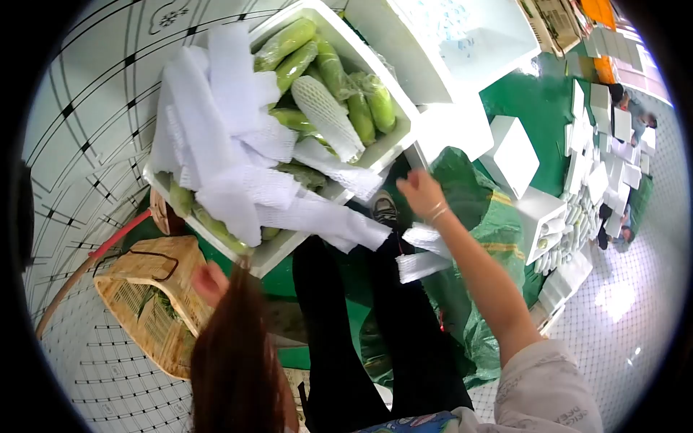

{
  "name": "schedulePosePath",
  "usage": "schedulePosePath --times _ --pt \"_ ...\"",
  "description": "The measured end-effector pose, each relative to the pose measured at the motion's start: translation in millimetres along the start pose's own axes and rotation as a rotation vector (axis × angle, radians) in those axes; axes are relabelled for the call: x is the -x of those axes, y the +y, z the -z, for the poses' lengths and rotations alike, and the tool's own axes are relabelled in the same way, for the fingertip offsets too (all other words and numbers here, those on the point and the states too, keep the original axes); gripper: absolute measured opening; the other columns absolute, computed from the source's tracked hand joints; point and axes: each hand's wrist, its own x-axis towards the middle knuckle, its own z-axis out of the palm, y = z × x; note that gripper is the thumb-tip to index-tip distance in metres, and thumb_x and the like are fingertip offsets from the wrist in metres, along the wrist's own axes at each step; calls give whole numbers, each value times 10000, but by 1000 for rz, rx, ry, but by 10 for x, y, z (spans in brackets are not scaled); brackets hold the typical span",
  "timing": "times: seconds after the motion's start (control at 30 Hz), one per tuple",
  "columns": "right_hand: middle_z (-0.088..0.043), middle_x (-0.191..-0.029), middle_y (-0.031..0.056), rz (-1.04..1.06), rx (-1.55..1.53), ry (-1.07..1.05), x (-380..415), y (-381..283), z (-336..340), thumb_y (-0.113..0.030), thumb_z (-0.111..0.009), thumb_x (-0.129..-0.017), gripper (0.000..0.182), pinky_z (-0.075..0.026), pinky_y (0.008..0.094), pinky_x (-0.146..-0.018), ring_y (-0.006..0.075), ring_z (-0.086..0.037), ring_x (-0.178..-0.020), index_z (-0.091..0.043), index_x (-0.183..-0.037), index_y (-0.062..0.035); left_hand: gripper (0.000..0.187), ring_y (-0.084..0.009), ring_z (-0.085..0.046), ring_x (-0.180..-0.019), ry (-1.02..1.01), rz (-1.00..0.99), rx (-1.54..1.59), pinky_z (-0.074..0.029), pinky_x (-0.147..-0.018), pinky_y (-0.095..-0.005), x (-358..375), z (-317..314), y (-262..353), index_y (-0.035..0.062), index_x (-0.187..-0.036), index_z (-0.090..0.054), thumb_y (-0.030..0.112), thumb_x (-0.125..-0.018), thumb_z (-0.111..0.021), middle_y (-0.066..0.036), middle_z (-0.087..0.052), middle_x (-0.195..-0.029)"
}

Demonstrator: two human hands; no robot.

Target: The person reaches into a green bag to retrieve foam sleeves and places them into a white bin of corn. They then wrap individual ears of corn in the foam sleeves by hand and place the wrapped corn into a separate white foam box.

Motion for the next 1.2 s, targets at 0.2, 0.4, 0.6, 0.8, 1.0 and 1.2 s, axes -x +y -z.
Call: schedulePosePath --times 0.2,0.4,0.6,0.8,1.0,1.2 --pt "-535 -1118 279 -221 318 -162 -170 1100 -1107 -360 -714 -731 656 -448 415 -890 406 -539 -1040 -432 -1161 49 640 -228 -445 -1142 -775 915 118 -385 -936 -375 1510 -344 -363 37 -1352 -320 361 -883 -610 -100 -442 -1266" --pt "-402 -1292 267 -834 -94 173 -1418 1297 -2016 -348 -768 -661 849 -402 442 -980 412 -435 -1187 -314 -1284 10 567 -254 -344 -1293 -838 1077 770 -265 -1071 -432 1656 -1281 -619 123 -1407 -298 426 -949 -437 -71 -361 -1416" --pt "-582 -1088 283 -567 -292 172 -1624 1691 -2343 -256 -739 -678 770 -476 456 -864 425 -566 -1027 -317 -1288 -50 514 -244 -407 -1257 -605 1185 642 -312 -1064 -397 1590 -1352 -268 34 -1379 -328 286 -952 -464 -93 -401 -1390" --pt "-575 -1108 236 -96 -376 68 -346 688 -1197 -102 -749 -693 810 -450 403 -890 356 -587 -1006 -260 -1335 -36 530 -221 -502 -1121 -408 683 539 -413 -958 -392 1034 -1383 749 25 -1313 -405 255 -879 -604 -120 -473 -1296" --pt "-575 -1071 68 114 -1106 -10 413 -225 -236 0 -661 -805 444 -459 292 -876 144 -567 -989 -426 -1182 8 479 -191 -547 -1003 -452 295 -110 -417 -881 -302 -329 -1584 -83 -57 -1112 -592 315 -826 -687 -111 -600 -1135" --pt "-573 -1036 157 489 -825 -246 -198 -1366 -637 -196 -697 -802 437 -433 347 -879 283 -560 -989 -513 -1144 4 382 -193 -554 -1011 -876 326 140 -427 -883 -303 -154 -1222 -351 -78 -1158 -549 206 -905 -568 -113 -589 -1169"
